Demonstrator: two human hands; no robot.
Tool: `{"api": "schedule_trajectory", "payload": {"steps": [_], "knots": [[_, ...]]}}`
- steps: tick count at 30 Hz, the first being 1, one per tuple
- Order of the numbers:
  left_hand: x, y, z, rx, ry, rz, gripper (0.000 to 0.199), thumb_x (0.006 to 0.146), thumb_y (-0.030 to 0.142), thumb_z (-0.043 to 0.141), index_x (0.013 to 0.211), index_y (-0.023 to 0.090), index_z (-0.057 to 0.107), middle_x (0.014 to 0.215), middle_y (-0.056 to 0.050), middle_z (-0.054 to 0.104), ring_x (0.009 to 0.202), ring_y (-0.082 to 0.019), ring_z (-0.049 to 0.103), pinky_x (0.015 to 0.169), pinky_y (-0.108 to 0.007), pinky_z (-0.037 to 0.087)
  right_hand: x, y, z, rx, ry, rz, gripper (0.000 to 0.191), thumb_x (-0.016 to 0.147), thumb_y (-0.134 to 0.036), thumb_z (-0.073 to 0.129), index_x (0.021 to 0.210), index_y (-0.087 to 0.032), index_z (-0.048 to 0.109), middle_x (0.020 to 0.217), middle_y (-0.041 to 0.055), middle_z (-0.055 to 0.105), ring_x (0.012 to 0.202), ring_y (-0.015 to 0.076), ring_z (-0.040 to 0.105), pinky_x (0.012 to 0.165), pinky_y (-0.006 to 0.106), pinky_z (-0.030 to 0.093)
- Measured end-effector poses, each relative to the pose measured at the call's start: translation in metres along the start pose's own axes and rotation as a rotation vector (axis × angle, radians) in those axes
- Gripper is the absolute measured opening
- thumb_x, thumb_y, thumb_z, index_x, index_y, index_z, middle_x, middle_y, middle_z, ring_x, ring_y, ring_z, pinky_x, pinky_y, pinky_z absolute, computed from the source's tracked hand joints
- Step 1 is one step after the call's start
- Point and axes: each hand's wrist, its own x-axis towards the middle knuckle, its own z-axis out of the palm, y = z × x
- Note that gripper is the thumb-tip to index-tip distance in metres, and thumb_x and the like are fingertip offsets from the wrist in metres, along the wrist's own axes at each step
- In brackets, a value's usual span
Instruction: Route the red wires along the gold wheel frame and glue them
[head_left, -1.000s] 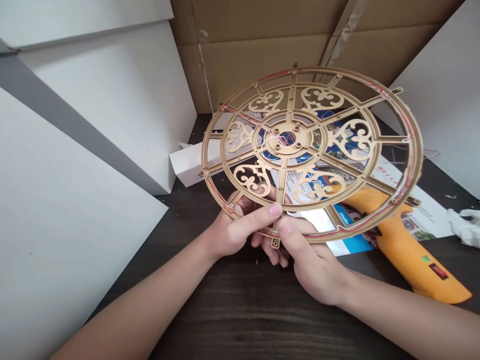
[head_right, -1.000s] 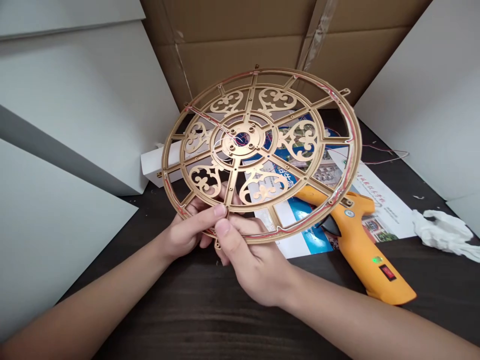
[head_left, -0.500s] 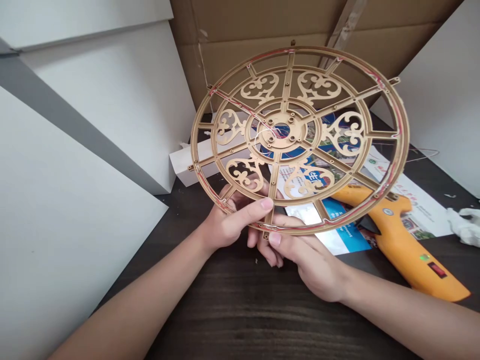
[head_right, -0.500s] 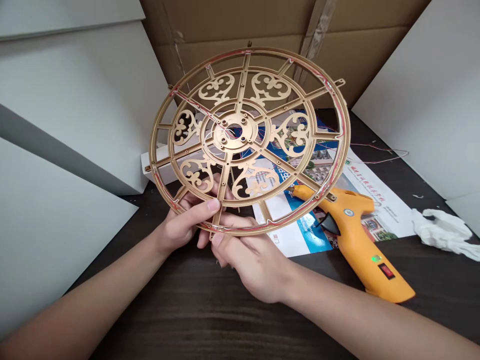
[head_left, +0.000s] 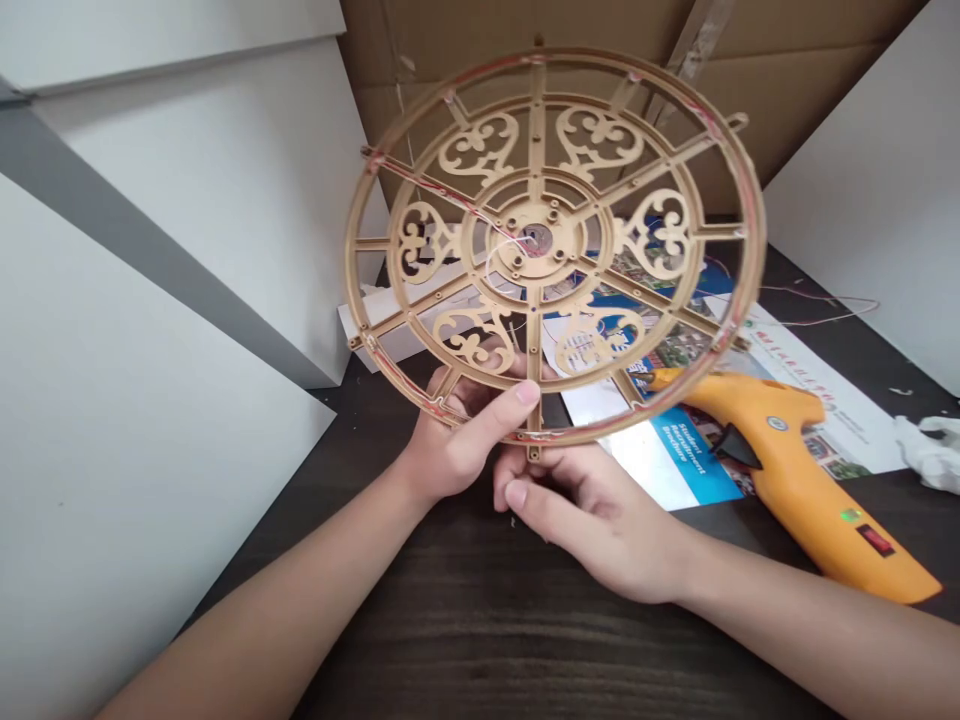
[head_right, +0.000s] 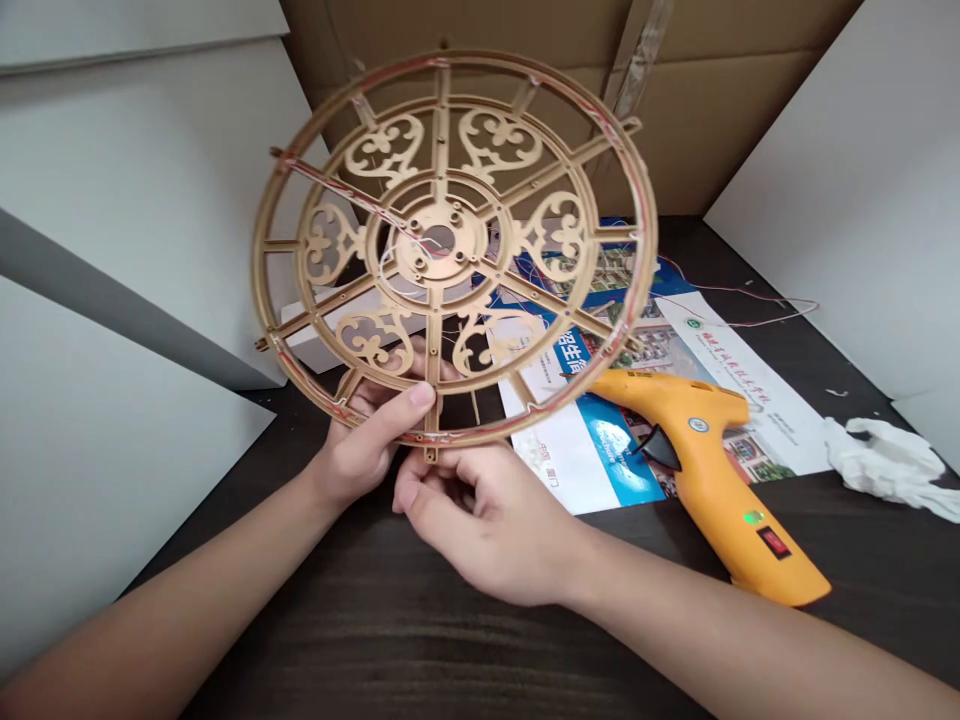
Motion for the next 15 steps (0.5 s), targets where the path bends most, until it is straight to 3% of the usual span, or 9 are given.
{"api": "schedule_trajectory", "payload": {"steps": [2, 4, 10, 15], "knots": [[0.0018, -0.0038, -0.0007, 0.029, 0.048, 0.041, 0.016, 0.093, 0.037, 0.069, 0.098, 0.022, 0.072, 0.092, -0.004, 0.076, 0.098, -0.023, 0.074, 0.094, -0.038, 0.06, -0.0005, 0.0009, 0.0008, -0.075, -0.028, 0.047, 0.017, 0.096, -0.023, 0.053, 0.084, -0.018, 0.062, 0.069, -0.0013, 0.057, 0.061, 0.0115, 0.05, 0.056, 0.025, 0.039], [0.003, -0.0069, -0.0013, 0.024, 0.08, 0.05, 0.017, 0.094, 0.037, 0.067, 0.103, 0.024, 0.073, 0.103, -0.004, 0.076, 0.106, -0.023, 0.072, 0.101, -0.038, 0.057, -0.0012, 0.0017, 0.0012, -0.119, -0.03, 0.06, 0.02, 0.099, -0.024, 0.051, 0.085, -0.018, 0.064, 0.067, -0.0026, 0.057, 0.058, 0.0103, 0.05, 0.055, 0.024, 0.038], [0.0037, -0.0113, -0.0013, 0.022, 0.105, 0.072, 0.016, 0.094, 0.036, 0.069, 0.103, 0.023, 0.074, 0.107, -0.004, 0.075, 0.11, -0.022, 0.07, 0.098, -0.034, 0.056, -0.0032, 0.0001, 0.0011, -0.135, -0.018, 0.028, 0.02, 0.1, -0.022, 0.049, 0.086, -0.018, 0.062, 0.064, -0.0047, 0.054, 0.055, 0.0085, 0.046, 0.053, 0.022, 0.036], [0.0047, -0.0095, -0.0024, 0.072, 0.09, 0.098, 0.015, 0.095, 0.035, 0.067, 0.103, 0.023, 0.074, 0.104, -0.003, 0.075, 0.106, -0.02, 0.07, 0.1, -0.033, 0.055, -0.0054, -0.0005, 0.0016, -0.134, 0.009, -0.099, 0.019, 0.102, -0.02, 0.048, 0.088, -0.018, 0.061, 0.063, -0.0061, 0.051, 0.053, 0.0069, 0.044, 0.052, 0.021, 0.036]]}}
